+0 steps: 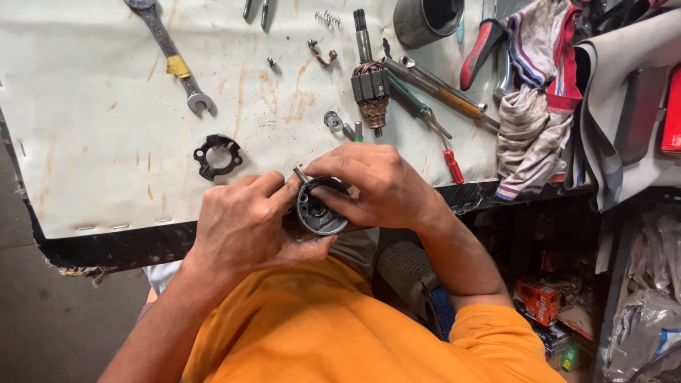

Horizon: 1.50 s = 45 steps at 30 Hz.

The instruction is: Assemble and inspect the internal components of a small starter motor or alternator on a workbench.

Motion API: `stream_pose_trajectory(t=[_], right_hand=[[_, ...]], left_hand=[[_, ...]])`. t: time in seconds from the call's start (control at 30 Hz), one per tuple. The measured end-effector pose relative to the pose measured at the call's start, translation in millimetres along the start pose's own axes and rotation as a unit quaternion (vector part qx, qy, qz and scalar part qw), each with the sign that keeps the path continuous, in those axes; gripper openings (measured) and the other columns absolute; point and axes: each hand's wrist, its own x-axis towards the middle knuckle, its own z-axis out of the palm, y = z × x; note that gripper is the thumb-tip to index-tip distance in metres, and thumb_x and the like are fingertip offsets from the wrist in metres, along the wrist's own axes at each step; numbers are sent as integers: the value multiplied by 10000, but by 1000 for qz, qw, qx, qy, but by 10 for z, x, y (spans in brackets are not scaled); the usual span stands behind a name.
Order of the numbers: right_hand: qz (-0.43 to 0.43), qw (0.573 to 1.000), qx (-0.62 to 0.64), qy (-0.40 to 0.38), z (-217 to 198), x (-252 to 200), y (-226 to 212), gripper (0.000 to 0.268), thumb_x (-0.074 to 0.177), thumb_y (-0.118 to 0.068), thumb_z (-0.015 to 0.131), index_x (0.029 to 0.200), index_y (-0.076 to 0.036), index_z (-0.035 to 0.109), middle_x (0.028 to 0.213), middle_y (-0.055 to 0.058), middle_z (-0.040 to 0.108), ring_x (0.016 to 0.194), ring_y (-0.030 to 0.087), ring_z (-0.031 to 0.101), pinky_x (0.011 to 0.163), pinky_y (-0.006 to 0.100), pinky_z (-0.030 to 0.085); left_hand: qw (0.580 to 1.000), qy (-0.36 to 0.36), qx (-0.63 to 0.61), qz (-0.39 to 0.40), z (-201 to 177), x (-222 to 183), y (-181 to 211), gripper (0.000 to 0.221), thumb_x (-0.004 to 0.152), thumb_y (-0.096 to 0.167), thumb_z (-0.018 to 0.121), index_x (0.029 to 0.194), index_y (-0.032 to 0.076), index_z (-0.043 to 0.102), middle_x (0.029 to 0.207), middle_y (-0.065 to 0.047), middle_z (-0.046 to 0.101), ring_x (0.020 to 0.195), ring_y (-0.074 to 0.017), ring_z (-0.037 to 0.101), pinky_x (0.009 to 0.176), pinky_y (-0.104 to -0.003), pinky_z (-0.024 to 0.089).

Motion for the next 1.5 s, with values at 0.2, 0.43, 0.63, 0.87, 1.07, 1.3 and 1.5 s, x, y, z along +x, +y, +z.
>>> stream_pose_trajectory(t=[0.2,0.43,0.63,0.87,1.07,1.3,1.5], right_hand=[[-13,998,-24,-57,-39,62,60,210,902,-118,828,1038,-32,693,966,102,735,874,262,729,783,372,594],[-12,996,-27,-86,-42,109,194,206,904,-160,814,1009,-27,696,903,108,724,810,273,718,726,375,581],[36,990,35,-129,-60,205,245,201,901,-167,796,982,-26,678,868,109,719,773,269,726,700,367,580],[54,979,61,-187,-108,275,312,196,887,-184,798,960,-41,685,831,103,730,748,259,741,669,352,586],[52,981,99,-161,-101,261,348,191,891,-165,787,1000,-41,693,860,102,740,769,248,752,692,342,597],[14,979,56,-196,-160,368,379,183,861,-165,780,960,-32,703,797,113,728,730,295,725,685,388,579],[-43,975,60,-209,-218,381,497,189,881,-167,757,1007,-31,718,871,119,744,794,293,741,731,381,591]], left_hand=[[1000,-19,2,-1,8,-11,-13,700,668,708,815,905,54,734,686,-49,611,615,-238,663,514,-383,534],[1000,18,-16,3,7,-26,-21,674,693,617,848,1020,34,763,717,-52,625,615,-222,662,532,-366,538],[1000,17,-11,5,1,-17,-12,668,692,609,857,1028,38,770,718,-47,627,625,-222,664,537,-372,533],[999,2,-24,-28,-57,14,13,658,649,627,865,956,51,781,653,-63,596,555,-238,624,488,-389,505],[999,-7,-29,-38,-40,39,16,618,655,597,871,905,42,766,658,-74,601,543,-241,626,488,-392,506],[998,-6,-36,-53,-24,48,36,622,638,531,894,944,7,761,713,-96,637,563,-241,641,512,-382,518],[998,4,-41,-53,-35,68,63,617,650,514,899,972,8,752,758,-101,652,614,-255,657,558,-380,529]])
